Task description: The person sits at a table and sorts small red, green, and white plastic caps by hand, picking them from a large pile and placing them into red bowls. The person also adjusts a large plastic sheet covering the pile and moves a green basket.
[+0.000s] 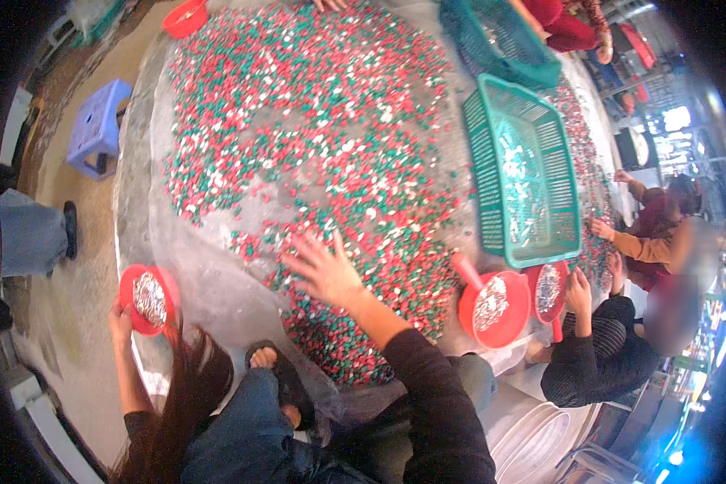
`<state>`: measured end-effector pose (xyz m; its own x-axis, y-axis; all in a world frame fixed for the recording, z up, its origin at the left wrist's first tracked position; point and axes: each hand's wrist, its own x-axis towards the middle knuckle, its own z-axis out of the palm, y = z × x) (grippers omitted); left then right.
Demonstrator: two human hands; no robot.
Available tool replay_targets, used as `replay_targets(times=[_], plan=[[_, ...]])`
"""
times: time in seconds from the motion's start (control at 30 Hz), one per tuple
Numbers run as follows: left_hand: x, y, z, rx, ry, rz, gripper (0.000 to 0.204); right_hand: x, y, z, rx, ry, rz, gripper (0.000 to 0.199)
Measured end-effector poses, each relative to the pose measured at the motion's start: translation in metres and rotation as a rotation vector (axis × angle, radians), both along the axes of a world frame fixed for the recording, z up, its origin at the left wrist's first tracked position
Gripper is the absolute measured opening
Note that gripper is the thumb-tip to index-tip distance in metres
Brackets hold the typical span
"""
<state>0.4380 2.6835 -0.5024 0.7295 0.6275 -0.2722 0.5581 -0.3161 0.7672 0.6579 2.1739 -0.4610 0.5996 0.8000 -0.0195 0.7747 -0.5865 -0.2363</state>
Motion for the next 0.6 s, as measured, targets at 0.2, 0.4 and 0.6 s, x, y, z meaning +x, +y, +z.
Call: replay_targets(times=[0.2, 0.4, 0.6], plan=[[0.022, -0.014, 0.022, 0.336, 0.123, 0.128, 0.036, -0.066, -0.063, 0.016, -0.003, 0.282, 0.613, 0.057], [0.110, -0.100, 0.112, 0.733, -0.328, -0.077, 0.035, -0.009, -0.057, -0.013, -0.116, -0.013, 0.193, 0.057], [0.173, -0.171, 0.146, 0.630, -0.515, -0.279, 0.029, 0.035, -0.058, -0.011, 0.142, -0.037, -0.624, 0.055]])
